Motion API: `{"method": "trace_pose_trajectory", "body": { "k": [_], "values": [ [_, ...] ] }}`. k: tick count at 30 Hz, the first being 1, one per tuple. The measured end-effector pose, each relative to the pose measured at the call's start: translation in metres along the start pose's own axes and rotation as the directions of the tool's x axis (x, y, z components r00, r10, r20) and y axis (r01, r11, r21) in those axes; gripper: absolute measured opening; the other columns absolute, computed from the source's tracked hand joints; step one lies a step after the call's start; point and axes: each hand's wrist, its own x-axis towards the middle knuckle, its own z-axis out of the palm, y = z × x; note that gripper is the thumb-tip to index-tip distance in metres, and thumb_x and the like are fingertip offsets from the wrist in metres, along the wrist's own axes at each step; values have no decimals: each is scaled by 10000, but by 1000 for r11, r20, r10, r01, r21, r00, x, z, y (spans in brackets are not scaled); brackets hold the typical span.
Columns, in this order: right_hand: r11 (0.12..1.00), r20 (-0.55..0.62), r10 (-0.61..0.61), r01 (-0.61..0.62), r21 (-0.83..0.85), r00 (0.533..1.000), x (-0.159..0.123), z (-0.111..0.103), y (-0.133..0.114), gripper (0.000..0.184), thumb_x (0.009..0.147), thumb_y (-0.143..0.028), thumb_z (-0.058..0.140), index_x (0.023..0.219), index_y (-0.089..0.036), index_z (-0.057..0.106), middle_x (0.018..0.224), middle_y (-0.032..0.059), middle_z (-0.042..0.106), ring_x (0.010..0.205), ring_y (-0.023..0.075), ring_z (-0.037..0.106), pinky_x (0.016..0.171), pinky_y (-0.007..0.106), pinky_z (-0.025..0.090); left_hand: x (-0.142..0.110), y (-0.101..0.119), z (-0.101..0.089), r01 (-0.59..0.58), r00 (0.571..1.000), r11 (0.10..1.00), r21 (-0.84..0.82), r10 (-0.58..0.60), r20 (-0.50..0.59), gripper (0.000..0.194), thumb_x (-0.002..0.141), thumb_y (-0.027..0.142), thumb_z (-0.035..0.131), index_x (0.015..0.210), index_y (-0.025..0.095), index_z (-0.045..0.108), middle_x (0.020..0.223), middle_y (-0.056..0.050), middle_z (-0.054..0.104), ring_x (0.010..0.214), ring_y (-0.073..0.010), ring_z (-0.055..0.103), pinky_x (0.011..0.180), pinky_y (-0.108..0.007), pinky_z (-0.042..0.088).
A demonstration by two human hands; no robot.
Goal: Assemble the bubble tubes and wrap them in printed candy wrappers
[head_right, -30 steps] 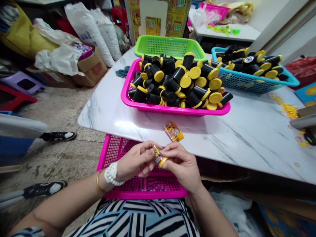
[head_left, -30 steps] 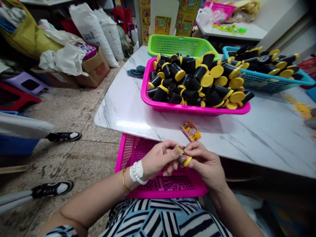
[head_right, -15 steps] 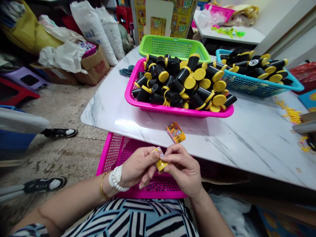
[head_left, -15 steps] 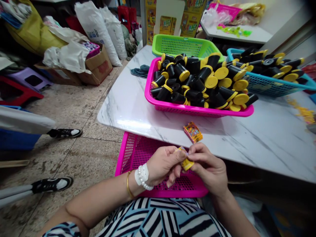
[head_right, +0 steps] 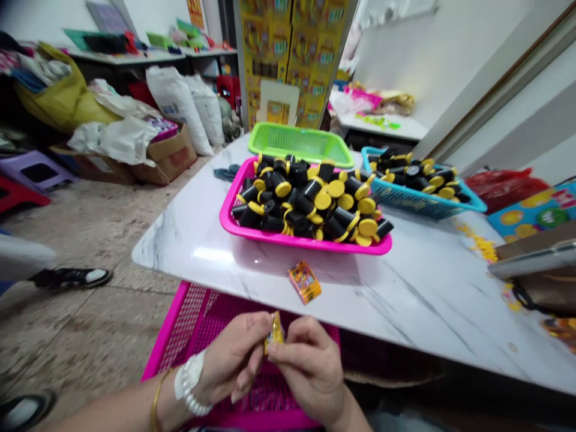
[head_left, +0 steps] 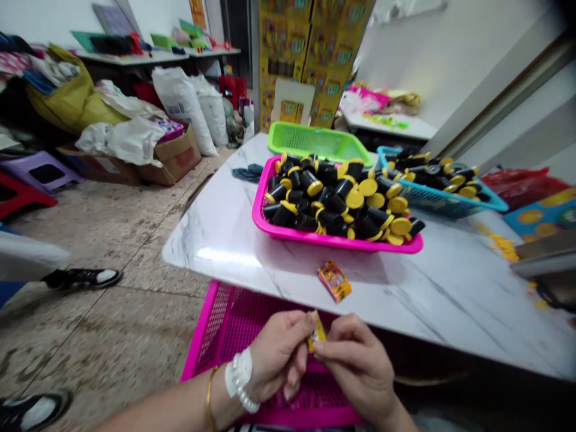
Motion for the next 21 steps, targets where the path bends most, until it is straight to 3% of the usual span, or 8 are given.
{"method": "trace_pose_trajectory", "body": {
  "k": [4,7,9,11,13,15,19,21],
  "values": [
    [989,108,-78,91,-119,991,16,-23,0,306,840,-168,709,1138,-239,706,853,37,566,685,140,609,558,243,534,3,0,-18,0,1000,966,258,-8,29,665,784,744,537,1062,142,487,473,20,600,284,-125,478,286,-195,383],
    [890,-120,-106,40,-454,987,49,-58,1,288,848,-204,706,1132,-257,706,925,52,632,683,147,616,561,258,516,-3,6,-29,-33,987,788,615,122,-103,723,841,641,538,1326,122,407,535,5,644,388,-170,574,387,-242,435],
    [739,-319,-193,-76,-669,928,78,-76,7,224,848,-223,707,1068,-260,732,924,47,659,638,140,586,575,282,494,-9,9,-33,-67,934,547,835,327,-140,541,876,516,568,1250,126,537,554,-1,647,469,-162,597,475,-247,433],
    [628,-292,-154,-135,-767,944,105,-84,18,259,825,-344,730,1050,-215,740,937,69,673,704,180,613,651,326,512,-15,11,-32,-109,894,322,941,445,-49,305,895,426,576,939,140,674,559,-9,637,512,-140,586,524,-244,407],
    [496,-274,-51,-214,-842,960,124,-82,29,338,801,-446,722,1028,-196,744,939,87,680,803,240,637,700,367,515,-19,13,-26,-168,868,184,969,493,57,316,920,360,553,698,151,638,565,-8,623,520,-123,569,535,-241,393],
    [419,-297,24,-279,-864,955,135,-76,38,356,794,-483,702,1001,-196,745,938,91,677,829,262,639,705,386,516,-18,19,-16,-258,802,60,964,569,179,290,943,294,523,715,153,634,639,-16,650,584,-128,600,582,-243,432],
    [534,-322,-49,-247,-809,946,129,-67,39,315,804,-436,696,1006,-195,721,939,76,662,822,231,637,712,379,538,8,43,11,-356,611,-243,902,670,422,231,963,295,501,996,165,688,839,-56,669,754,-175,640,699,-303,517],
    [633,-342,-155,-173,-755,927,113,-65,33,303,806,-393,711,1041,-201,702,963,76,662,821,220,638,654,349,546,32,55,20,-295,609,-331,897,658,443,231,935,296,551,1062,178,703,879,-68,651,771,-190,631,699,-322,535]
  ]
}}
